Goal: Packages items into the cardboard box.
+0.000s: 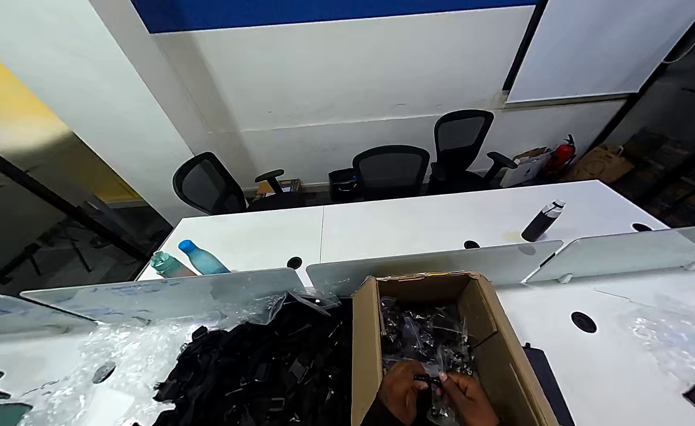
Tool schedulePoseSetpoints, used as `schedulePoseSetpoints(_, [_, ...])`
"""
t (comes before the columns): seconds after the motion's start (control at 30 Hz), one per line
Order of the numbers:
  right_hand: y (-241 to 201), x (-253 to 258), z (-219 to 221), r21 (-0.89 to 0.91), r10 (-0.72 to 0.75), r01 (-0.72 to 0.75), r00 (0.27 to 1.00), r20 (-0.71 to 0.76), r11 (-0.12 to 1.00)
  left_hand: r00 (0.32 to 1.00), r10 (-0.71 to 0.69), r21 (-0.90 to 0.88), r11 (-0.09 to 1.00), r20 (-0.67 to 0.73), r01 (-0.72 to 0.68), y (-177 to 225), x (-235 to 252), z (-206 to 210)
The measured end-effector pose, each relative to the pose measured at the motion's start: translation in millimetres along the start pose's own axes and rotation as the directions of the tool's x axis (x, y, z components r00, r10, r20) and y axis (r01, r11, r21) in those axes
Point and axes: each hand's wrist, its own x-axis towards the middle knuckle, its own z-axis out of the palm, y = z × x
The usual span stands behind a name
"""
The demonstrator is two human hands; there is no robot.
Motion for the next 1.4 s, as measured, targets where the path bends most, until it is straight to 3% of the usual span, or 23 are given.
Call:
schedulePoseSetpoints(0.1, [2.5, 0.6, 7.0, 0.077, 0.041, -0.04, 0.999, -0.005, 0.996, 0.998, -0.005, 0.008, 1.0, 0.061, 0.005, 1.8, -0.5, -0.9])
schedulePoseSetpoints(0.27, [31.5, 8.0, 17.4, 0.042, -0.121, 0.127, 0.984, -0.132, 0.991, 0.974, -0.114, 0.076, 0.992, 0.197, 0.1, 6.6, 4.1, -0.1])
schedulePoseSetpoints(0.4, [35.8, 13.9, 17.5, -0.021, -0.283, 0.282, 0.95, -0.135, 0.959, 0.957, -0.222, 0.07, 0.975, 0.188, 0.213, 7.4, 9.2, -1.7])
schedulePoseSetpoints(0.57, [41.5, 19.5, 20.7, -0.126, -0.454, 0.436, 0.861, -0.231, 0.891, 0.969, -0.206, 0.028, 0.979, 0.136, 0.204, 5.4, 7.7, -3.1])
schedulePoseSetpoints(0.8, [37.1, 17.5, 17.4, -0.143, -0.356, 0.33, 0.906, -0.228, 0.933, 0.992, -0.123, -0.015, 0.992, 0.032, 0.124, -1.4, 4.8, -1.1])
schedulePoseSetpoints(0.97, [38.4, 20.8, 15.7, -0.157, -0.313, 0.284, 0.927, -0.206, 0.946, 0.982, -0.164, 0.018, 0.986, 0.092, 0.163, 4.4, 6.8, -1.6])
schedulePoseSetpoints(1.17, [36.1, 14.5, 13.6, -0.056, -0.359, 0.357, 0.899, -0.25, 0.932, 0.966, -0.207, 0.07, 0.978, 0.155, 0.199, 10.3, 10.7, 1.3])
schedulePoseSetpoints(1.4, [42.5, 16.2, -3.9, -0.115, -0.273, 0.256, 0.947, -0.169, 0.96, 0.945, -0.239, 0.093, 0.97, 0.225, 0.224, 13.3, 13.9, 2.8])
